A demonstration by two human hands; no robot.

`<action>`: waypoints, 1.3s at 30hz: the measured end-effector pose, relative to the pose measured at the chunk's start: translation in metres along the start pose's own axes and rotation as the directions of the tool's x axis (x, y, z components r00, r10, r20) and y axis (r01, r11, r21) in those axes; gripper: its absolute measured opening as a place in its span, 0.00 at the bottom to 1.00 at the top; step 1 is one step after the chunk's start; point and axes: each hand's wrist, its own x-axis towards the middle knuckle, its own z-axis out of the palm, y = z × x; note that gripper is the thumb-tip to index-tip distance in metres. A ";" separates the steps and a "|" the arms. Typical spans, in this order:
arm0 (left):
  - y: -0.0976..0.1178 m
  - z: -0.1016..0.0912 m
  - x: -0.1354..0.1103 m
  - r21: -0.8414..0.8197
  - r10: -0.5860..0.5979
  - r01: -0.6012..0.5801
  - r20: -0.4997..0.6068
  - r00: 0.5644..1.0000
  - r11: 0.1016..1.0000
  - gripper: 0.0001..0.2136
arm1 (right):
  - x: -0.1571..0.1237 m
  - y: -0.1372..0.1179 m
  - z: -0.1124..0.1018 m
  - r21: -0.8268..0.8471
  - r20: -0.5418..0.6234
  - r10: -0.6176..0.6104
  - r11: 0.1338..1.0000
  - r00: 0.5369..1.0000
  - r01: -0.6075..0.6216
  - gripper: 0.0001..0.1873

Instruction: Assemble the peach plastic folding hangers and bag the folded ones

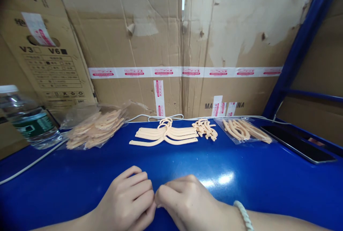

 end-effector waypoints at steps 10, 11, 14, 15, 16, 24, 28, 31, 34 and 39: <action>-0.001 -0.001 0.001 0.013 0.027 -0.027 0.006 1.000 1.000 0.15 | 0.006 -0.004 -0.002 0.015 -0.011 -0.052 0.999 0.999 0.052 0.16; -0.001 -0.001 0.001 0.017 0.031 -0.031 0.011 0.999 0.999 0.15 | 0.007 -0.005 -0.003 0.024 -0.024 -0.067 0.997 0.997 0.068 0.16; -0.001 -0.002 0.001 0.024 0.047 -0.048 0.009 0.999 0.999 0.14 | 0.010 -0.007 -0.006 0.039 -0.039 -0.088 0.995 0.995 0.090 0.15; -0.001 -0.003 0.001 0.023 0.052 -0.052 0.009 0.999 0.998 0.14 | 0.010 -0.007 -0.007 0.038 -0.043 -0.091 0.995 0.995 0.092 0.15; 0.000 -0.003 0.001 0.022 0.053 -0.054 0.012 0.999 0.998 0.14 | 0.011 -0.006 -0.007 0.037 -0.044 -0.095 0.995 0.995 0.097 0.14; -0.001 -0.003 0.001 0.018 0.055 -0.055 0.029 0.998 0.998 0.15 | 0.008 -0.003 -0.004 0.019 -0.035 -0.102 0.995 0.994 0.102 0.13; -0.001 -0.004 0.003 0.021 0.061 -0.062 0.021 0.998 0.998 0.15 | 0.008 -0.006 -0.006 0.026 -0.062 -0.091 0.995 0.994 0.092 0.15; -0.002 -0.004 0.004 0.014 0.052 -0.052 0.018 0.998 0.999 0.15 | 0.008 -0.008 -0.006 0.034 -0.085 -0.080 0.996 0.993 0.083 0.15; -0.002 -0.005 0.004 -0.016 0.022 -0.022 0.021 1.000 1.000 0.15 | 0.008 -0.008 -0.006 0.077 -0.120 -0.069 0.994 0.990 0.078 0.11; -0.001 -0.008 0.003 -0.117 -0.002 0.007 0.045 0.999 0.993 0.16 | 0.008 -0.008 0.003 0.153 -0.278 -0.104 0.976 0.955 0.152 0.07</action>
